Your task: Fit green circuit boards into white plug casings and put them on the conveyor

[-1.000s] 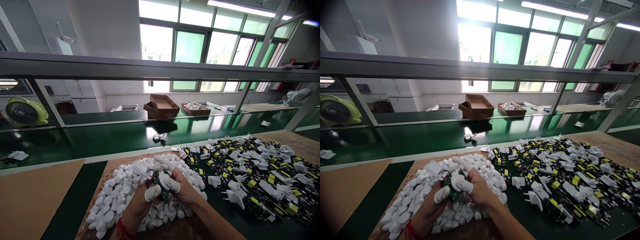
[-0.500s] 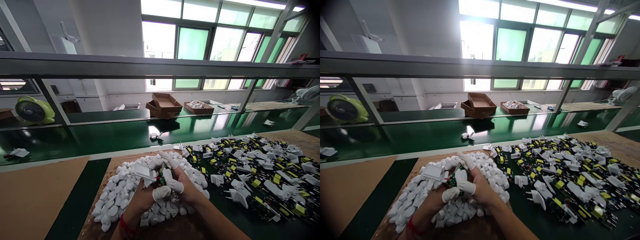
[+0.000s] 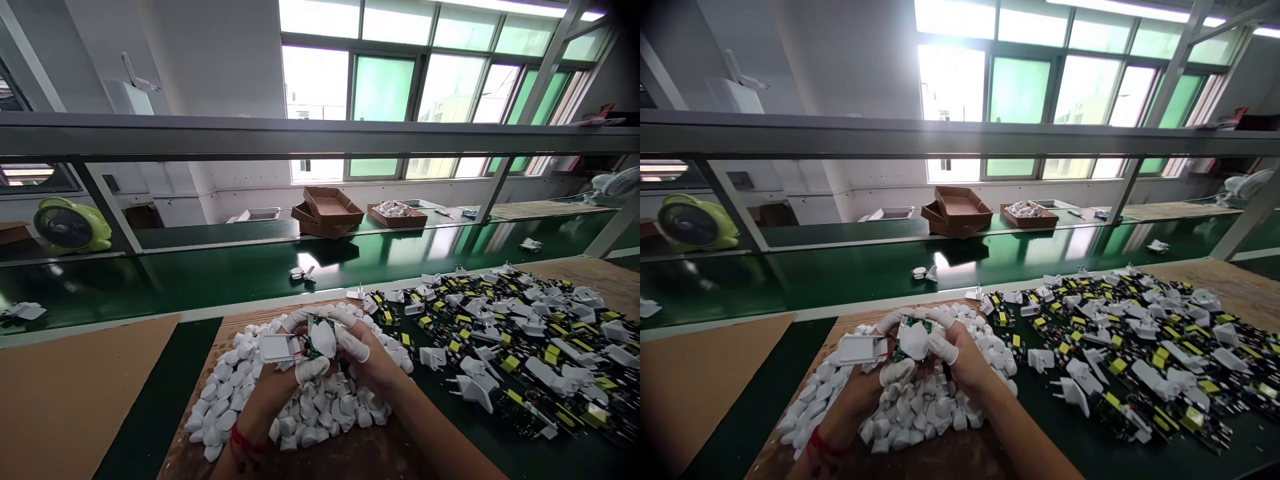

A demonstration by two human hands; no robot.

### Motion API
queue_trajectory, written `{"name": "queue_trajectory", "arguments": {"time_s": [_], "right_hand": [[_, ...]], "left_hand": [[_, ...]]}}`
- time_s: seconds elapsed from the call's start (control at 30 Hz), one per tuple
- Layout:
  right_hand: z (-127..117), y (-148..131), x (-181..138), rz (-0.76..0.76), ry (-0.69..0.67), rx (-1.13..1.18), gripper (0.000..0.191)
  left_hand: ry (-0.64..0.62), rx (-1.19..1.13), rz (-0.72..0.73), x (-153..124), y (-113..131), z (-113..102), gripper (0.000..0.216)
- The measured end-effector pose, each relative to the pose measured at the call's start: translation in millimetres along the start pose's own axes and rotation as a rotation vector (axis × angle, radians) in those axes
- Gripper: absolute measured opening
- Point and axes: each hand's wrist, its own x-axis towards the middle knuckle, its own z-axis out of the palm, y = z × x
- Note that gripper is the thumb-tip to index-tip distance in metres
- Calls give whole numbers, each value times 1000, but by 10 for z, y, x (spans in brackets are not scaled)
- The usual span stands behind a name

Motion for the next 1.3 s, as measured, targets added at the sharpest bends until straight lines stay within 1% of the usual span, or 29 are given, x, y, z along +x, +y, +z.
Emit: {"name": "queue_trajectory", "arguments": {"time_s": [0.1,0.2,0.3,0.4,0.5,0.53,0.6,0.67,0.73,0.77,0.83,0.9,0.93,1.0,1.03,1.07,1.13,1.2,1.23,1.3], "right_hand": [[-3,36,10,-16,11,-33,62],[2,60,22,-5,62,-24,55],[17,79,36,7,127,69,50],[36,101,47,17,163,140,48],[20,113,45,40,204,90,46],[1,108,41,44,219,37,46],[-55,83,34,16,252,-134,46],[-128,42,30,-60,297,-409,43],[-202,-1,30,-173,331,-769,34],[-234,-18,31,-236,329,-954,31],[-278,-40,31,-347,267,-1256,30],[-292,-42,29,-397,132,-1441,29],[-290,-35,27,-381,61,-1509,28],[-279,-10,26,-303,-57,-1628,26],[-275,8,27,-259,-91,-1675,24],[-273,25,31,-225,-107,-1706,22],[-280,51,41,-212,-99,-1704,18],[-294,49,54,-238,-60,-1633,17],[-302,34,59,-250,-34,-1574,21],[-315,-16,66,-263,31,-1399,30]], "left_hand": [[42,39,-4,15,-14,-7,73],[39,50,8,34,-58,-17,72],[22,15,40,36,-100,-21,73],[0,-20,55,16,-114,1,71],[17,-31,46,21,-96,9,73],[52,-47,52,39,-80,-9,73],[171,-110,103,98,-28,-91,69],[325,-183,214,169,51,-229,60],[457,-206,318,225,143,-378,49],[503,-169,332,241,185,-439,45],[563,18,290,249,245,-506,48],[576,271,188,234,263,-492,58],[563,397,138,223,258,-463,62],[501,612,85,204,232,-392,61],[467,706,92,197,215,-362,57],[437,792,114,194,198,-341,53],[411,916,165,196,167,-330,49],[409,939,164,210,142,-348,51],[407,900,142,219,133,-361,55],[386,747,97,231,126,-380,66]]}}
